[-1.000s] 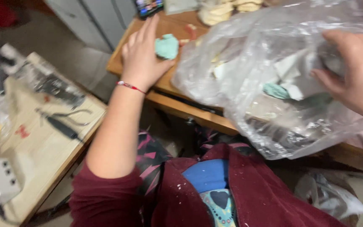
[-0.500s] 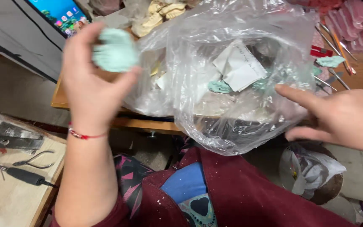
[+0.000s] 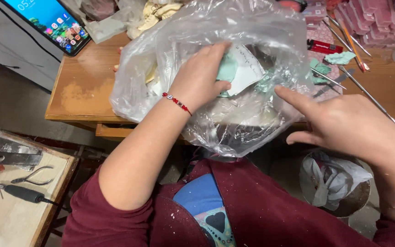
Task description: Polishing and refining a dental prosthesis using a rotary handpiece at a laboratory bench
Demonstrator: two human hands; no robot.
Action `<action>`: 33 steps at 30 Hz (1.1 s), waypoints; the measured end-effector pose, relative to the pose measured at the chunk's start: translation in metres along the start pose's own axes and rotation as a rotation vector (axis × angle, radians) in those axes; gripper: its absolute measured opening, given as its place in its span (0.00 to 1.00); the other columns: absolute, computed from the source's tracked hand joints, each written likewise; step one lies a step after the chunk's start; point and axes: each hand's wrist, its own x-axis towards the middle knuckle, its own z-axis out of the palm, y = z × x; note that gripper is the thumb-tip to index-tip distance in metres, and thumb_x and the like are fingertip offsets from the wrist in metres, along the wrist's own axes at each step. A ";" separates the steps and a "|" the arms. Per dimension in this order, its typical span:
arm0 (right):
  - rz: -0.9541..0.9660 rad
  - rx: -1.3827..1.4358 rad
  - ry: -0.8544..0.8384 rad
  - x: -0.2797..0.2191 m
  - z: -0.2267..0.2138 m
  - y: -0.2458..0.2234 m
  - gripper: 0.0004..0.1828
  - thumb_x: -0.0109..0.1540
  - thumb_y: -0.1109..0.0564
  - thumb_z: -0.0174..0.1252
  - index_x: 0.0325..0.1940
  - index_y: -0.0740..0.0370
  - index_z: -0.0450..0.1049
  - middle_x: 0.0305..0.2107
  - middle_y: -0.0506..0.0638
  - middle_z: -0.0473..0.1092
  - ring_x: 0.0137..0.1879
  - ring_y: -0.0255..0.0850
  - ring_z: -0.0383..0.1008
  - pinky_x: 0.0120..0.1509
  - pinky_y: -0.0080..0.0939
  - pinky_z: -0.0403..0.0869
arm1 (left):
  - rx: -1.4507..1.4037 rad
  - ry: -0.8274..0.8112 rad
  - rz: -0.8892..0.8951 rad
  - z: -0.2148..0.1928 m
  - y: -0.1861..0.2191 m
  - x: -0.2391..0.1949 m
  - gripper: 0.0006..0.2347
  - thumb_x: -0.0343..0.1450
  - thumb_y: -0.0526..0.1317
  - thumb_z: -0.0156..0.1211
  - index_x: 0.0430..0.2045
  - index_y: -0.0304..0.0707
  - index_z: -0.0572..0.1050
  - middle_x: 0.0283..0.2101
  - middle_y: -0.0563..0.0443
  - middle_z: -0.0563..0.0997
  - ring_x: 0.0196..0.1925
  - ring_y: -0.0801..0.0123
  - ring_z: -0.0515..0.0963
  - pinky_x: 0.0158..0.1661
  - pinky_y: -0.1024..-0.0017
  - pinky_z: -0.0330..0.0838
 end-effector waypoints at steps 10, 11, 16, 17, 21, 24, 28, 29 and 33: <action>0.147 -0.093 0.474 0.012 0.031 0.039 0.14 0.71 0.39 0.57 0.61 0.34 0.73 0.21 0.45 0.74 0.28 0.50 0.80 0.36 0.54 0.81 | 0.299 0.700 0.204 -0.063 -0.015 -0.064 0.16 0.69 0.48 0.83 0.31 0.44 0.76 0.48 0.46 0.75 0.52 0.50 0.72 0.50 0.56 0.65; 0.113 -0.049 0.470 0.012 0.023 0.036 0.15 0.69 0.40 0.57 0.60 0.34 0.75 0.23 0.41 0.76 0.30 0.47 0.81 0.36 0.51 0.80 | 0.287 0.691 0.191 -0.062 -0.020 -0.066 0.15 0.68 0.46 0.84 0.27 0.45 0.77 0.49 0.47 0.75 0.53 0.51 0.71 0.51 0.55 0.65; 0.039 0.101 0.543 0.005 0.000 0.006 0.22 0.63 0.47 0.55 0.61 0.36 0.78 0.26 0.37 0.77 0.36 0.40 0.81 0.37 0.45 0.74 | 0.162 0.547 0.418 -0.032 -0.007 -0.053 0.09 0.69 0.34 0.78 0.31 0.35 0.79 0.39 0.44 0.80 0.44 0.55 0.79 0.47 0.60 0.73; -0.077 0.197 0.650 0.005 -0.002 0.002 0.21 0.62 0.54 0.56 0.59 0.44 0.80 0.27 0.41 0.77 0.34 0.40 0.80 0.38 0.45 0.75 | 0.231 0.438 0.332 -0.019 -0.006 -0.044 0.11 0.67 0.35 0.76 0.40 0.38 0.80 0.43 0.46 0.82 0.47 0.55 0.77 0.46 0.59 0.74; -0.163 0.291 0.790 0.002 0.012 -0.006 0.22 0.60 0.63 0.58 0.58 0.54 0.83 0.32 0.44 0.79 0.35 0.41 0.79 0.40 0.42 0.74 | 0.244 -0.078 0.002 -0.005 -0.003 -0.001 0.37 0.62 0.35 0.68 0.70 0.47 0.62 0.55 0.54 0.82 0.54 0.51 0.71 0.53 0.53 0.59; -0.104 0.366 0.778 -0.014 0.024 -0.001 0.18 0.64 0.64 0.60 0.57 0.56 0.84 0.30 0.45 0.78 0.33 0.39 0.77 0.40 0.40 0.72 | 0.330 -0.106 0.033 -0.001 -0.025 0.018 0.44 0.57 0.57 0.78 0.70 0.53 0.63 0.63 0.49 0.77 0.58 0.40 0.74 0.51 0.46 0.59; 0.015 0.386 0.748 -0.040 0.047 0.014 0.14 0.69 0.62 0.61 0.57 0.57 0.85 0.33 0.46 0.78 0.37 0.41 0.78 0.43 0.41 0.71 | 0.285 -0.092 0.107 0.005 -0.039 0.019 0.42 0.52 0.59 0.81 0.62 0.54 0.72 0.64 0.52 0.77 0.63 0.51 0.74 0.45 0.45 0.58; 0.013 0.439 0.735 -0.047 0.049 0.019 0.11 0.70 0.63 0.61 0.55 0.58 0.84 0.34 0.46 0.78 0.36 0.42 0.77 0.42 0.42 0.70 | 0.217 -0.034 0.149 0.007 -0.044 0.020 0.39 0.53 0.55 0.81 0.60 0.48 0.73 0.59 0.48 0.79 0.58 0.49 0.76 0.47 0.49 0.63; 0.065 0.625 0.718 -0.073 0.054 0.024 0.07 0.71 0.65 0.61 0.51 0.63 0.83 0.31 0.46 0.77 0.28 0.38 0.69 0.38 0.37 0.63 | 0.170 0.157 0.342 0.003 -0.058 0.010 0.20 0.63 0.34 0.70 0.51 0.34 0.79 0.42 0.39 0.79 0.45 0.47 0.74 0.42 0.56 0.66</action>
